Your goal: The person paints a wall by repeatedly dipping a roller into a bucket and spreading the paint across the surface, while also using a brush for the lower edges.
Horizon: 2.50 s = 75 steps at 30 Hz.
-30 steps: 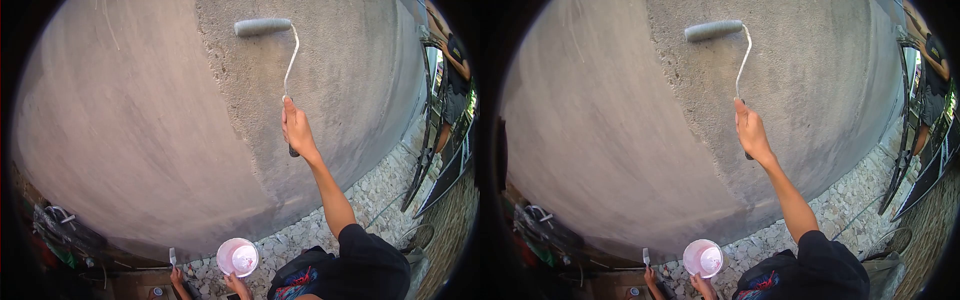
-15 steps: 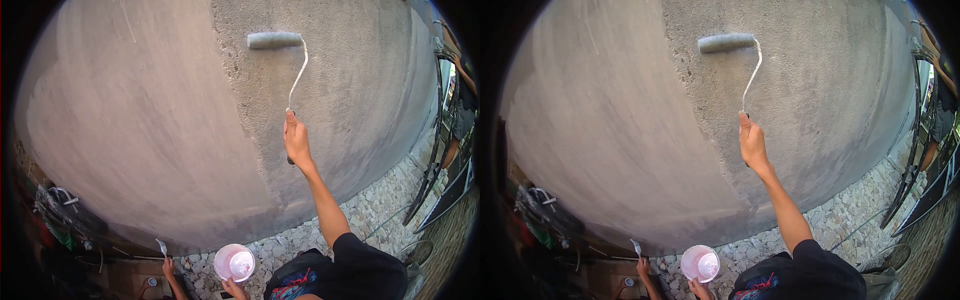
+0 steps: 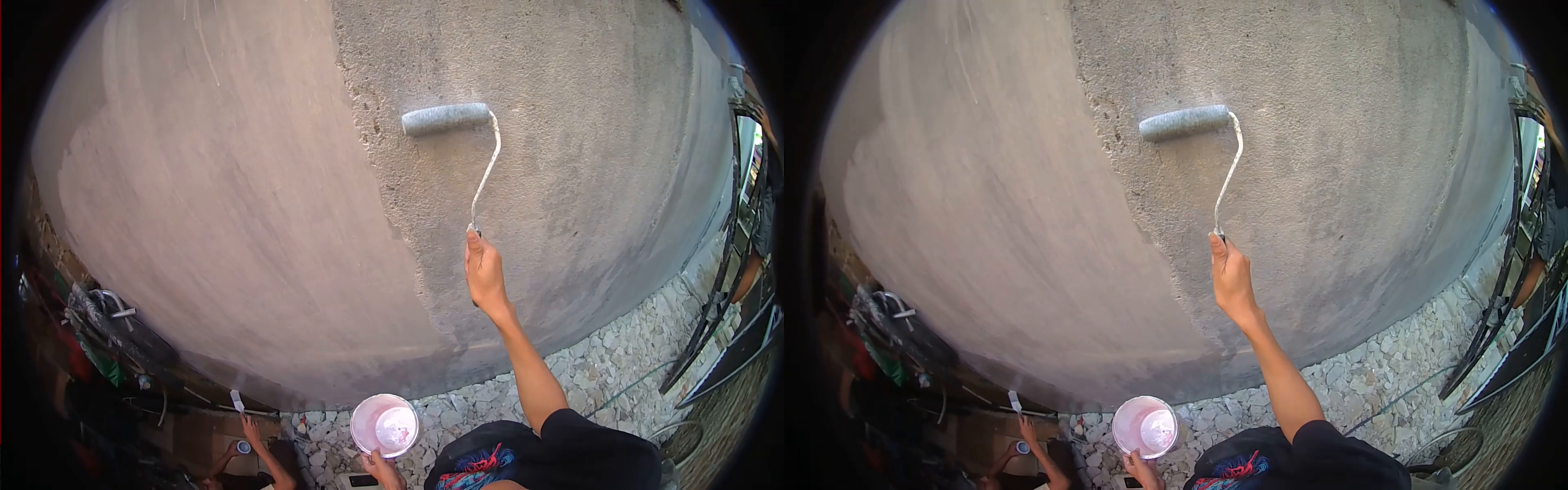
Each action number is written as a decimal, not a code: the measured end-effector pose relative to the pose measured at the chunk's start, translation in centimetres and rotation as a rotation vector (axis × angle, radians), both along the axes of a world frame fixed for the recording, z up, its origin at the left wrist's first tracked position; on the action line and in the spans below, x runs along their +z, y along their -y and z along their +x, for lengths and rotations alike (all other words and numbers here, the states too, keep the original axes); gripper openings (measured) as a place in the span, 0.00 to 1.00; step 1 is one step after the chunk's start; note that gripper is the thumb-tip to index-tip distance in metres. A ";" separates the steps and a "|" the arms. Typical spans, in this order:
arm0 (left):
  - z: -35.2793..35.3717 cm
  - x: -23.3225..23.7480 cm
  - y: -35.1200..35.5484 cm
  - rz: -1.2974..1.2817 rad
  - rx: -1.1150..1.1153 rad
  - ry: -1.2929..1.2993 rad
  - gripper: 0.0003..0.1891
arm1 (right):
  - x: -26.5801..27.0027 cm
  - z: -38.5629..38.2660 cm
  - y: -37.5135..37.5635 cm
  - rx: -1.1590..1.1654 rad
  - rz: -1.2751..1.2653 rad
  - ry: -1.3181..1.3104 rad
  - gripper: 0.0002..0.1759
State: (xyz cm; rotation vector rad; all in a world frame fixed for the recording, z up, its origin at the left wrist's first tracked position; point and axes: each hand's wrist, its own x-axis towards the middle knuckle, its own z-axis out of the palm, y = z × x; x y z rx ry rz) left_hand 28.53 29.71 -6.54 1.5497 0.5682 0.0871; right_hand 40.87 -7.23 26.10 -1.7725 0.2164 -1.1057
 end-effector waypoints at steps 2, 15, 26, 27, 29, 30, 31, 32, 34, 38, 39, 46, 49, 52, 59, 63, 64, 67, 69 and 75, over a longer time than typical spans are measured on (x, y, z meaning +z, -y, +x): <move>-1.0 1.4 1.2 -0.037 0.004 -0.030 0.26 | 0.5 -0.6 0.0 0.031 0.027 -0.025 0.33; -2.1 -1.4 4.4 -0.200 -0.033 0.048 0.20 | 9.8 -1.4 4.4 0.208 0.148 0.023 0.29; -0.4 4.3 8.2 -0.391 -0.023 0.080 0.06 | 6.6 -1.4 5.2 -0.023 -0.105 0.014 0.31; -0.3 4.4 8.3 -0.389 -0.023 0.079 0.06 | 7.8 -1.1 5.4 -0.023 -0.103 0.013 0.31; 0.0 4.6 8.5 -0.408 -0.035 0.076 0.05 | 9.7 -0.7 5.4 0.045 -0.042 0.004 0.31; 0.0 4.2 8.4 -0.404 -0.037 0.073 0.05 | 9.5 -0.6 5.3 0.043 -0.038 0.003 0.31; 0.1 4.0 8.4 -0.390 -0.044 0.094 0.05 | 9.3 -0.3 5.2 0.042 -0.041 0.012 0.31; 0.2 3.9 8.3 -0.376 -0.051 0.113 0.05 | 9.0 -0.1 5.2 0.040 -0.044 0.021 0.32; -0.1 5.0 8.5 -0.390 -0.050 0.100 0.05 | 6.7 -0.6 4.6 0.029 -0.034 -0.006 0.32; 0.2 4.3 6.8 0.103 -0.162 -0.057 0.22 | 1.1 -1.6 3.3 -0.035 -0.040 -0.057 0.32; 0.4 3.7 6.5 0.102 -0.161 -0.051 0.22 | 1.1 -1.3 3.5 -0.034 -0.042 -0.052 0.32; 1.1 5.1 5.9 0.167 -0.183 -0.050 0.20 | 12.1 1.1 5.3 -0.019 -0.099 0.056 0.33; 1.2 5.3 6.0 0.007 -0.158 -0.058 0.20 | 16.0 1.4 5.5 -0.024 -0.120 0.066 0.33; 1.4 3.9 6.7 -0.233 -0.102 0.028 0.12 | 15.2 1.4 5.2 -0.016 -0.111 0.057 0.33; 0.8 5.7 7.8 -0.411 -0.041 0.080 0.05 | 1.1 -0.5 2.1 0.031 0.004 -0.052 0.31; 0.5 5.3 7.3 -0.409 -0.054 0.102 0.05 | -6.6 -2.9 1.2 0.017 -0.011 -0.122 0.28; 0.5 5.2 7.1 -0.395 -0.057 0.108 0.06 | -7.6 -3.6 0.9 0.010 -0.020 -0.149 0.28; 0.4 5.5 6.7 -0.378 -0.055 0.120 0.06 | -8.1 -5.7 0.0 0.210 0.202 -0.234 0.26; 0.1 6.0 6.6 -0.429 -0.028 0.131 0.07 | -6.7 -6.0 -0.5 0.299 0.298 -0.221 0.25; -0.7 5.9 5.5 -0.440 0.021 0.136 0.07 | -0.2 -3.5 -2.2 0.535 0.311 -0.185 0.24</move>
